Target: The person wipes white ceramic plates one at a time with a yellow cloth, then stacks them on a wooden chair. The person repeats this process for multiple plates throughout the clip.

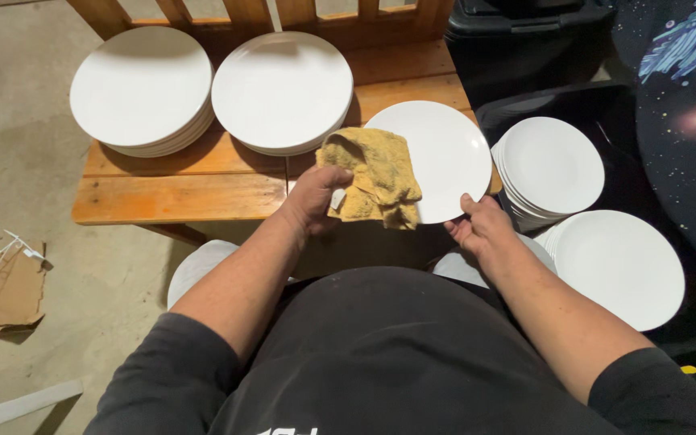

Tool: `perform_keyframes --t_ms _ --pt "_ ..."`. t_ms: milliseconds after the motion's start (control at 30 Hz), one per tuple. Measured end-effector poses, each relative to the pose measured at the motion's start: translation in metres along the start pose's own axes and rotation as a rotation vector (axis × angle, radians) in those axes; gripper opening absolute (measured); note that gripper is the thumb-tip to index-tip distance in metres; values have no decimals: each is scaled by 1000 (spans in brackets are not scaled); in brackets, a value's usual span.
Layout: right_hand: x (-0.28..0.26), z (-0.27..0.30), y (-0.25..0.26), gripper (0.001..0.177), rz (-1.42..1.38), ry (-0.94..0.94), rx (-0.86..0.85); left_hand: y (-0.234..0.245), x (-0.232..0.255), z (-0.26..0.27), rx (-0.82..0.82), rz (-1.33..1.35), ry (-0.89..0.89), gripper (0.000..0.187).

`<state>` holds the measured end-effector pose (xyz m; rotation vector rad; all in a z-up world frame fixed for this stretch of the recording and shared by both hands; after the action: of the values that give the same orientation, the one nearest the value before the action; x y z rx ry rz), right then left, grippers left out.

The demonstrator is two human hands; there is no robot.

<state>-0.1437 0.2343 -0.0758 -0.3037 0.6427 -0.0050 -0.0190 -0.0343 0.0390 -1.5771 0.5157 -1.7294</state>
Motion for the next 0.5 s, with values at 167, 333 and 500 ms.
perform_keyframes --t_ms 167,333,500 --pt "3 -1 3 26 21 -13 -38 -7 -21 -20 -43 -74 37 39" --pt "-38 56 -2 47 356 305 135 -20 -32 -32 -88 -91 80 43" --pt "-65 105 -66 74 341 338 -244 -38 -43 -35 -182 -22 179 45"
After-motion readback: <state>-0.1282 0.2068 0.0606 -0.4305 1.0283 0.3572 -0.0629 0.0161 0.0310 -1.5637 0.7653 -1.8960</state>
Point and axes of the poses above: each hand's wrist, its own z-axis away from the middle knuckle, its own y-axis out of the back of the hand, x = y × z, the point moved 9 cm from there along -z, towards the middle knuckle, and after that the axes turned 11 degrees about -y, right-handed, at the moved point
